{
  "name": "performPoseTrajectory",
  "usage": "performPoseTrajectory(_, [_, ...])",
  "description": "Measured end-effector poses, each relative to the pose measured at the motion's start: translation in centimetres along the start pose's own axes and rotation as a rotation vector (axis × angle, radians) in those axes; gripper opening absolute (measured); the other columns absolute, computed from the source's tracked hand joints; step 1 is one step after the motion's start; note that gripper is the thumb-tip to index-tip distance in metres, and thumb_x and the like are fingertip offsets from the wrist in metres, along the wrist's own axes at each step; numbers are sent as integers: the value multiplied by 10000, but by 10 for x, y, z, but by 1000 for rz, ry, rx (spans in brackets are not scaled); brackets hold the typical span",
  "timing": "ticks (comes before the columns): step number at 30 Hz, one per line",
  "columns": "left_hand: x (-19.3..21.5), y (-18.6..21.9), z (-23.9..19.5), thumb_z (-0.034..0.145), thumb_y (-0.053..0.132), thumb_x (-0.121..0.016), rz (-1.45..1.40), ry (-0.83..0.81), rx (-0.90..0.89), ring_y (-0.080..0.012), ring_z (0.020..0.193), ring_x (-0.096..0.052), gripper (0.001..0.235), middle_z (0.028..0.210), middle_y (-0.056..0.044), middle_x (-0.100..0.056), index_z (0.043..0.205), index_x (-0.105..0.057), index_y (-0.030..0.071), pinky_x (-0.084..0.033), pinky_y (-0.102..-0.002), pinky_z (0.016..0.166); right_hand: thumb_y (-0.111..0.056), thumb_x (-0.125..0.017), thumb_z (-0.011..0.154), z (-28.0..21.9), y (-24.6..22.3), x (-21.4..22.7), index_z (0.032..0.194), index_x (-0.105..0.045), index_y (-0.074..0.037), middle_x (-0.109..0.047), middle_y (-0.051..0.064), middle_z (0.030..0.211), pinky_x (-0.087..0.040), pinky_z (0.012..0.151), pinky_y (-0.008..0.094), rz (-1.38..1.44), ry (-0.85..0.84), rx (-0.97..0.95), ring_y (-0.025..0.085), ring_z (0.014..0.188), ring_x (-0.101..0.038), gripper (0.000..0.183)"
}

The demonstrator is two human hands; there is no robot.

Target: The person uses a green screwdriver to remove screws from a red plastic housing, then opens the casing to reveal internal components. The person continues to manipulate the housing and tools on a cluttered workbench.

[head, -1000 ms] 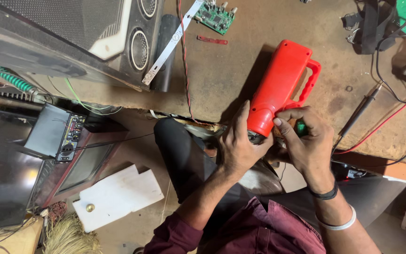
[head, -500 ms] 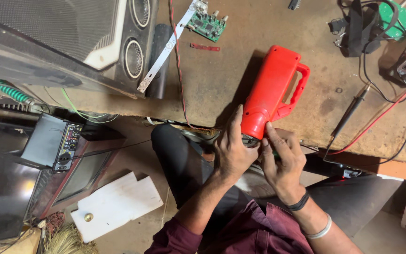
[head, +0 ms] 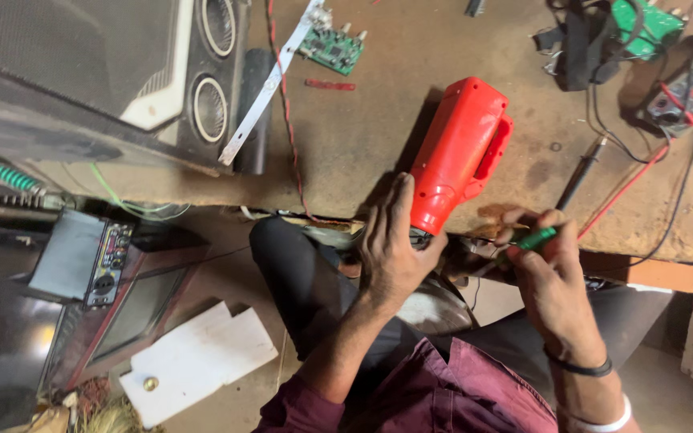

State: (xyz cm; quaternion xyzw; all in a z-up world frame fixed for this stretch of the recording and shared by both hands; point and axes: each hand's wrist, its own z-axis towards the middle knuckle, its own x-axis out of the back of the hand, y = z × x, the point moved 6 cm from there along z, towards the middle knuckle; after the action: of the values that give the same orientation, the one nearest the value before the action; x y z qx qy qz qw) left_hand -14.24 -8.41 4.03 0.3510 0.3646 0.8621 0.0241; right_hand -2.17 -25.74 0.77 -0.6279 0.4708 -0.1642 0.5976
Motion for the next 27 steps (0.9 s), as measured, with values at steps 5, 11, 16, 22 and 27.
performPoseTrajectory(5, [-9, -4, 34, 727, 169, -876, 45, -98, -9, -417, 1373, -529, 855, 1410, -208, -586, 1459, -467, 8, -451, -496, 1151, 126, -574, 1034, 12, -47, -22, 1309, -376, -70, -588, 117, 1224, -560, 1006, 323, -361, -54, 321, 195, 1147, -661, 391])
performPoseTrajectory(11, [-28, -18, 64, 835, 204, -855, -333, -85, 23, -372, 1334, -642, 816, 1469, -212, -603, 1538, -466, 62, -556, -418, 1113, 109, -647, 1046, 29, -86, -69, 1477, -429, -14, -661, 184, 1237, -616, 936, 324, -838, -119, 746, 231, 1122, -723, 498])
performPoseTrajectory(16, [-29, -7, 55, 863, 239, -842, -157, 13, -147, -369, 1338, -638, 777, 1471, -199, -586, 1518, -469, 54, -561, -421, 1121, 69, -733, 944, 38, -84, -77, 1405, -546, 14, -672, 216, 1268, -610, 896, 344, -1028, -106, 808, 256, 1057, -744, 499])
performPoseTrajectory(22, [-31, -6, 51, 881, 253, -826, -105, -11, -129, -351, 1337, -639, 755, 1481, -196, -581, 1516, -476, 47, -575, -407, 1090, 86, -746, 911, 33, -71, -62, 1377, -566, -11, -687, 194, 1175, -592, 857, 352, -1100, -93, 800, 288, 1019, -751, 509])
performPoseTrajectory(27, [-31, -5, 50, 859, 228, -811, -95, -8, -149, -358, 1346, -632, 776, 1490, -203, -566, 1528, -465, 44, -572, -413, 1106, 58, -767, 920, 32, -57, -60, 1350, -568, -36, -713, 162, 1137, -582, 791, 338, -1127, -115, 860, 292, 990, -746, 484])
